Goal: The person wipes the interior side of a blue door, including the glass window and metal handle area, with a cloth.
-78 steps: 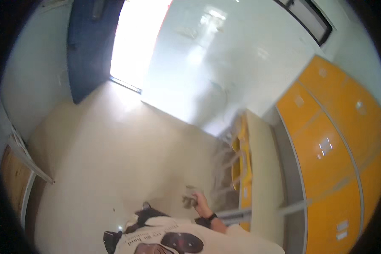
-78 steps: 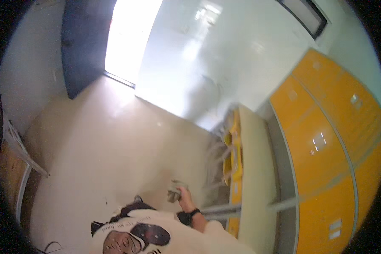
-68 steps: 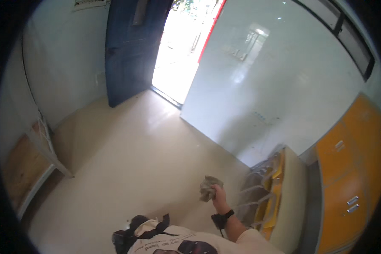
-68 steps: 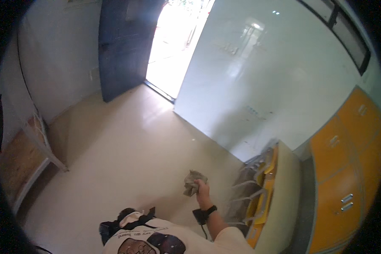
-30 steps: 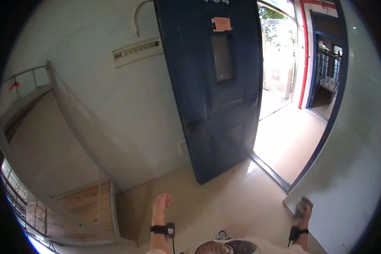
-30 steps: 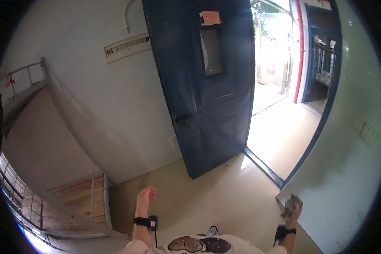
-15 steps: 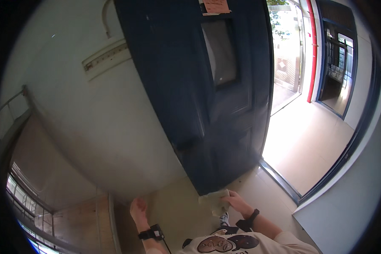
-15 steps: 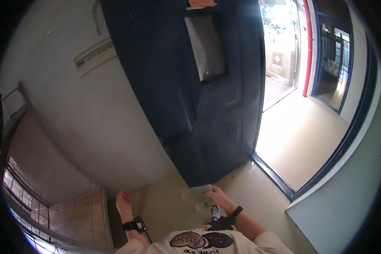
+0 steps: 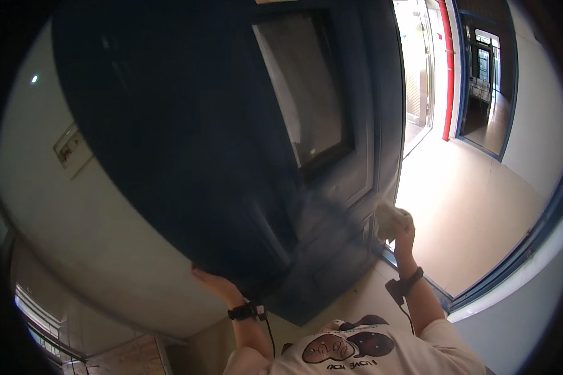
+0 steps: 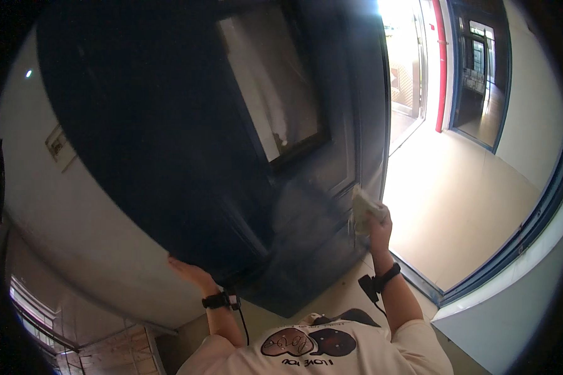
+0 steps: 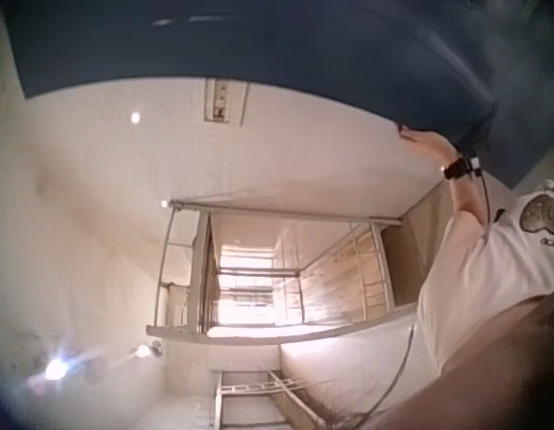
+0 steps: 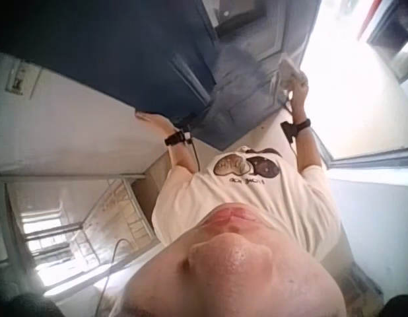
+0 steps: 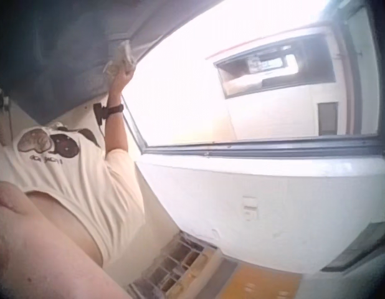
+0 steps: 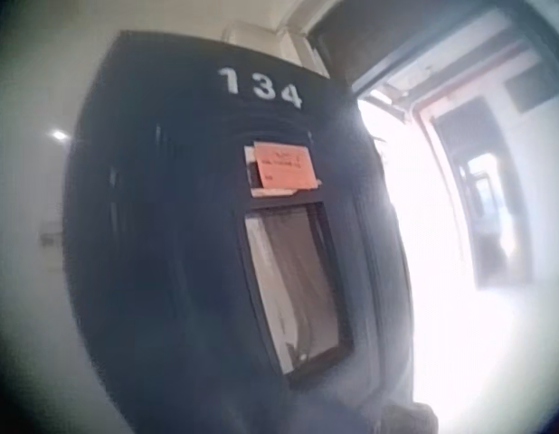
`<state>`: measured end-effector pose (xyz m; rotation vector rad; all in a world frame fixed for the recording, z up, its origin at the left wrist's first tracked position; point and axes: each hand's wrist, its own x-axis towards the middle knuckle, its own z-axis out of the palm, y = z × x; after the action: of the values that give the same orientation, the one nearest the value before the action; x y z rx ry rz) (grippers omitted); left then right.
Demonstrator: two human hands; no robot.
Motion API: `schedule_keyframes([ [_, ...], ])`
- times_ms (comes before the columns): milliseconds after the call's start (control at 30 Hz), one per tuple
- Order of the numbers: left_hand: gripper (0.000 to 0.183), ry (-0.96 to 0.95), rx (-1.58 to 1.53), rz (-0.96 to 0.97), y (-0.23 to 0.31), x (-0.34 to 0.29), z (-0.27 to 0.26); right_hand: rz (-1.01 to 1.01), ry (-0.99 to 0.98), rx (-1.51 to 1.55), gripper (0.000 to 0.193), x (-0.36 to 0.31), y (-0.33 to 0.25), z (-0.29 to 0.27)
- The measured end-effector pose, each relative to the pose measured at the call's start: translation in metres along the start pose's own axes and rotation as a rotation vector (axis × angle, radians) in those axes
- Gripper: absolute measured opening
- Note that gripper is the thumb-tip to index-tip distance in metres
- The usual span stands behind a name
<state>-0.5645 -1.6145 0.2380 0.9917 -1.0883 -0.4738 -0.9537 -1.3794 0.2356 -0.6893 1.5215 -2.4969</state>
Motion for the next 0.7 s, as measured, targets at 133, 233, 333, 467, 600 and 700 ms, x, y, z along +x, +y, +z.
schedule_keyframes([
  [133,0.050,0.109,-0.101,0.102,0.015,-0.013,0.031,-0.264,0.124,-0.106,0.037,0.072,0.010,-0.003],
  [233,0.050,0.142,0.122,0.149,-0.013,-0.002,0.016,-0.337,0.070,-0.015,0.035,0.132,0.010,0.021],
  [333,0.058,0.262,0.181,0.026,-0.040,0.014,-0.001,-0.552,0.019,-0.124,0.040,0.187,-0.009,0.068],
  [467,0.053,0.245,0.444,-0.060,-0.064,0.029,-0.012,-0.684,-0.045,-0.067,0.048,0.253,-0.027,0.121],
  [600,0.052,0.314,0.591,0.093,-0.099,0.048,-0.055,-1.107,-0.060,-0.233,0.055,0.246,-0.050,0.168],
  [700,0.054,0.300,0.553,0.076,-0.087,0.044,-0.057,-1.226,-0.214,-0.327,0.057,0.237,-0.021,0.148],
])
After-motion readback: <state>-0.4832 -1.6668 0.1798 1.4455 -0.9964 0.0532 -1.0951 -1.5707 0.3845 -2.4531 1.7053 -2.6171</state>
